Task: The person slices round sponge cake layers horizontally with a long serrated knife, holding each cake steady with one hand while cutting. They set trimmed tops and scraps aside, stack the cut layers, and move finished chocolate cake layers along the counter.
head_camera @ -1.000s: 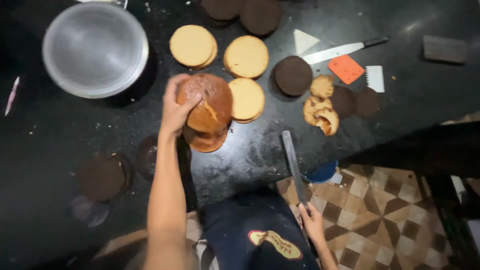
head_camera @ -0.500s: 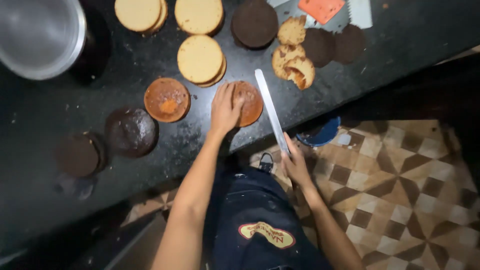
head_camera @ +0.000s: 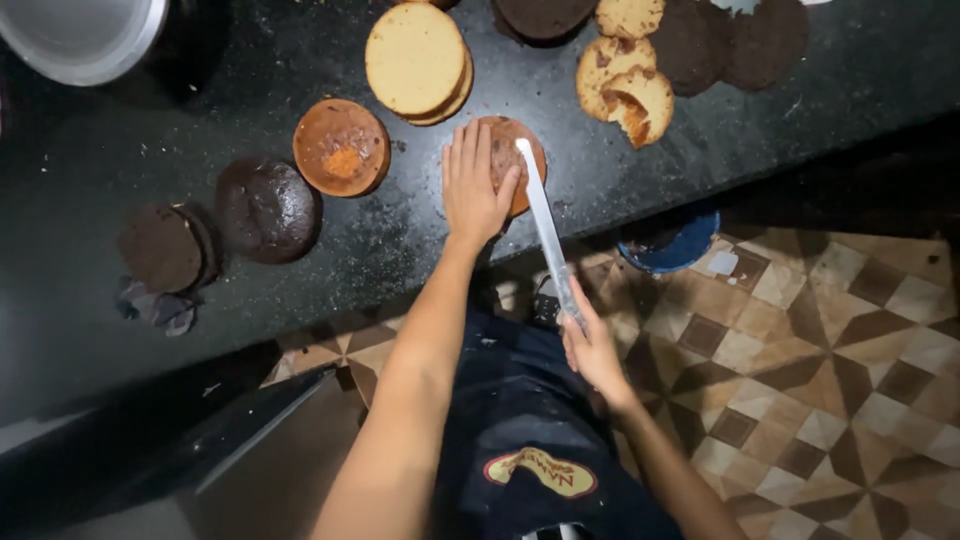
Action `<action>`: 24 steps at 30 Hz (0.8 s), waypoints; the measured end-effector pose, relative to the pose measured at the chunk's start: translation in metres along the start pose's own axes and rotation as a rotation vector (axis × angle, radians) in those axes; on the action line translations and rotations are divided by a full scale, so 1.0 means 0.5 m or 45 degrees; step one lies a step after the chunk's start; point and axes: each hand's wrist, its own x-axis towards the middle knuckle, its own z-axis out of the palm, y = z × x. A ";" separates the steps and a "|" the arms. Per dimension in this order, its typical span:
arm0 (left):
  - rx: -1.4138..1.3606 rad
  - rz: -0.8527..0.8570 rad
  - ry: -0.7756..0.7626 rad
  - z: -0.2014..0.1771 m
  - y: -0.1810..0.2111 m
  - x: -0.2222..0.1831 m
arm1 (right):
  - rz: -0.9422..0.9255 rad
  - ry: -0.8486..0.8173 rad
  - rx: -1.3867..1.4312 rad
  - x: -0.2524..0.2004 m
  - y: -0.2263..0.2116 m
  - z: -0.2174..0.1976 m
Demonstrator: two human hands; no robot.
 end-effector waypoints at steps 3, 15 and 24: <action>-0.006 0.027 0.020 -0.002 0.002 0.000 | -0.054 -0.032 0.059 0.053 -0.030 0.011; -0.074 -0.012 0.021 -0.002 0.002 -0.001 | -0.008 -0.110 0.153 0.084 -0.015 0.045; -0.026 -0.108 -0.021 0.007 0.001 -0.008 | 0.051 -0.163 0.044 0.036 0.022 0.045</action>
